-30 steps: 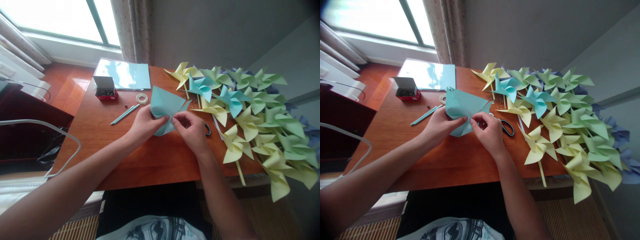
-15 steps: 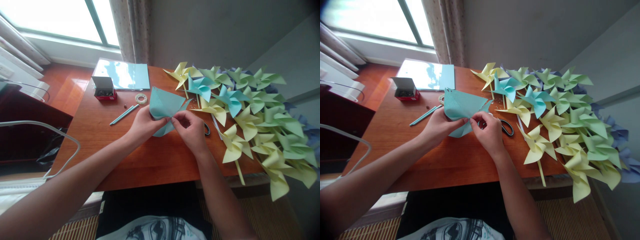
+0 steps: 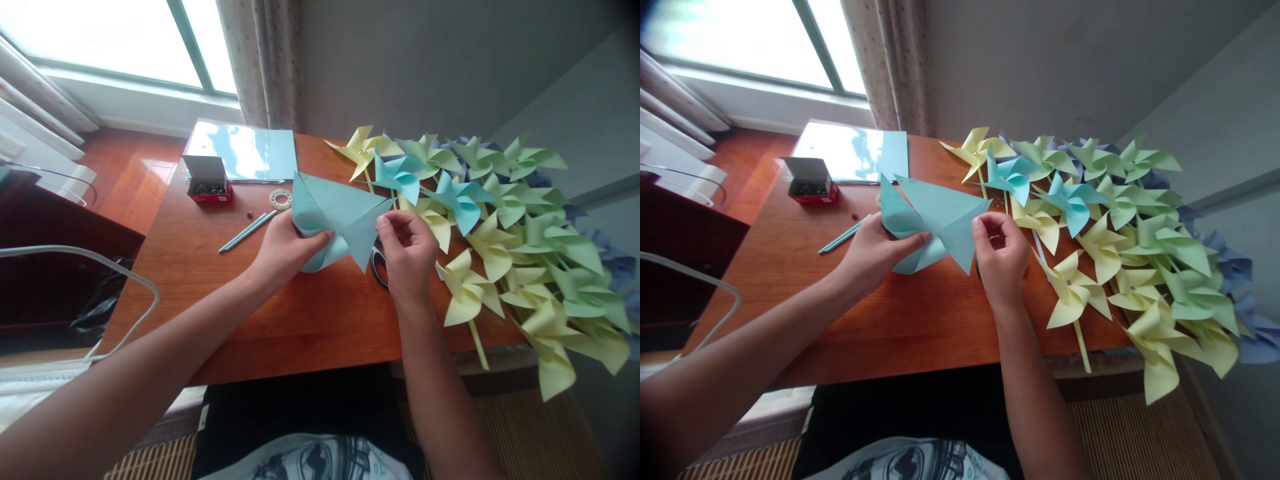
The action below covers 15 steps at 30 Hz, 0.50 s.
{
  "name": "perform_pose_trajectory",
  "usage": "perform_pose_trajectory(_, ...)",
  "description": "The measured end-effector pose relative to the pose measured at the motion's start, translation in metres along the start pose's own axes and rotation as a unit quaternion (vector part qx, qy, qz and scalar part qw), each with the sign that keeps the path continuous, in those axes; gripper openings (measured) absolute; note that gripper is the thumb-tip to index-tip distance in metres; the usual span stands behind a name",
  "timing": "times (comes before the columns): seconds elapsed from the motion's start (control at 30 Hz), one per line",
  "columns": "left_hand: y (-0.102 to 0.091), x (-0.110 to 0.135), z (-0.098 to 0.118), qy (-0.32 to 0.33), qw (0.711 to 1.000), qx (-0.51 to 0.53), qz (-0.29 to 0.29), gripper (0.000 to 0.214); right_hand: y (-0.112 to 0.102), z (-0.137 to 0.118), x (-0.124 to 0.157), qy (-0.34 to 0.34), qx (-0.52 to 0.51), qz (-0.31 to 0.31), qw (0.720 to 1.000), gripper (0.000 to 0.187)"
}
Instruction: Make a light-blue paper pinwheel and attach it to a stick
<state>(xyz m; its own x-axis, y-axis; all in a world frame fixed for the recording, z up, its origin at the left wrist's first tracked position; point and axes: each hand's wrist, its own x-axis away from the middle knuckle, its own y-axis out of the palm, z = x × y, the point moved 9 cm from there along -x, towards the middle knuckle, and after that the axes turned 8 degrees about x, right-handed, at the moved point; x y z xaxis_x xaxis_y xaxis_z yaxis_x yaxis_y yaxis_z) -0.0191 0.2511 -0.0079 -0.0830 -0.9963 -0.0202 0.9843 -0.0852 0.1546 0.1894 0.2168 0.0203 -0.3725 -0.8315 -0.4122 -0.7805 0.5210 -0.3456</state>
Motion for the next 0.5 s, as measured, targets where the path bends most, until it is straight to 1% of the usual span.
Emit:
perform_pose_trajectory(0.07,-0.001,0.001,-0.001,-0.011,1.000,0.011,0.002,0.020,-0.009,0.009,-0.003,0.014,-0.029,0.048,0.998,0.012)
perform_pose_trajectory(0.1,-0.001,0.001,-0.001,-0.017,1.000,0.015,0.003,0.021,-0.012,0.012,-0.004,0.019,-0.042,0.062,0.997,0.012)
perform_pose_trajectory(0.17,-0.001,0.001,-0.002,-0.025,0.999,0.021,0.004,0.022,-0.012,0.017,-0.006,0.022,-0.057,0.064,0.996,0.016)
perform_pose_trajectory(0.27,-0.001,0.002,-0.002,-0.030,0.999,0.022,0.006,0.023,-0.005,0.019,-0.007,0.018,-0.056,0.040,0.997,0.018)
perform_pose_trajectory(0.4,0.000,0.001,-0.002,-0.027,0.999,0.018,0.003,0.020,-0.005,0.009,-0.002,-0.010,-0.027,0.049,0.998,0.014)
perform_pose_trajectory(0.5,0.000,0.001,-0.003,-0.024,1.000,0.010,0.004,0.019,-0.006,-0.012,0.005,-0.073,0.016,0.049,0.996,0.010)
